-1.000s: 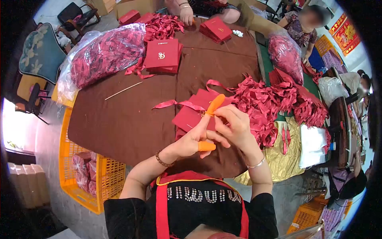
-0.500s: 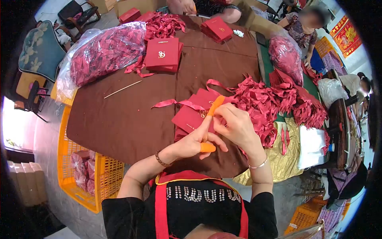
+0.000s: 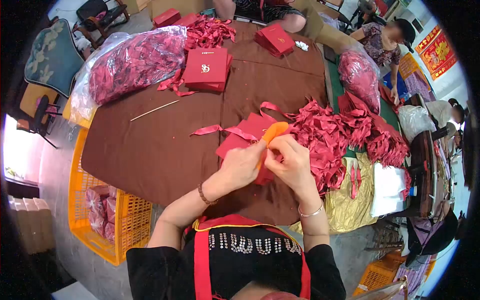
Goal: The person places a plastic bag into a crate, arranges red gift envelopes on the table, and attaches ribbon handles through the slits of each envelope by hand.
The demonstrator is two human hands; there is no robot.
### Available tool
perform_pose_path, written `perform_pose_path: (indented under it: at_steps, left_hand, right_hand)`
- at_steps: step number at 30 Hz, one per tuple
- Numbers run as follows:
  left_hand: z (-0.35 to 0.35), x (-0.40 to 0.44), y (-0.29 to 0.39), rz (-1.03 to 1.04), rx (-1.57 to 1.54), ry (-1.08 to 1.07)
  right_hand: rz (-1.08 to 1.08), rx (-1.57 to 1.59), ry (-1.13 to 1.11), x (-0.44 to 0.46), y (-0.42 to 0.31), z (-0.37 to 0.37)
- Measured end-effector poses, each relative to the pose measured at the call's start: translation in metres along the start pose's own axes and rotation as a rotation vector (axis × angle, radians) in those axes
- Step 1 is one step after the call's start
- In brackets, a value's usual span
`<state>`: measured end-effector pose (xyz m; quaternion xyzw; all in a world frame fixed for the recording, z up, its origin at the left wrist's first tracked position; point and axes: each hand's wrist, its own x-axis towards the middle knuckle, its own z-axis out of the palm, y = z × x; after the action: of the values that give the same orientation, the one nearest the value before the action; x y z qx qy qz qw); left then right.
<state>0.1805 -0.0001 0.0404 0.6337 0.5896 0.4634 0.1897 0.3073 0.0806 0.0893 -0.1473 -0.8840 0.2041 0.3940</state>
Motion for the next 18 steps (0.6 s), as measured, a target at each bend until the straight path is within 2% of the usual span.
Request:
perform_pose_path:
  at_steps: [1,3,5,13,18]
  left_hand:
    - [-0.002,0.002,-0.002,0.03,0.329,0.015]
    - [-0.005,0.005,-0.004,0.09,0.427,0.049]
    - [-0.011,0.006,-0.007,0.264,0.716,0.107]
    - [-0.024,0.01,-0.005,0.378,0.868,0.062]
    - [-0.018,0.016,-0.013,0.346,0.835,0.226]
  right_hand:
    - [0.014,0.01,-0.007,-0.001,0.0,0.0]
    - [-0.006,-0.01,0.001,-0.002,-0.001,-0.002]
    - [0.1,0.103,0.047,-0.003,-0.003,-0.001]
    - [0.026,-0.037,0.137,-0.014,0.0,0.016]
    - [0.063,-0.188,0.105,-0.011,-0.01,0.018]
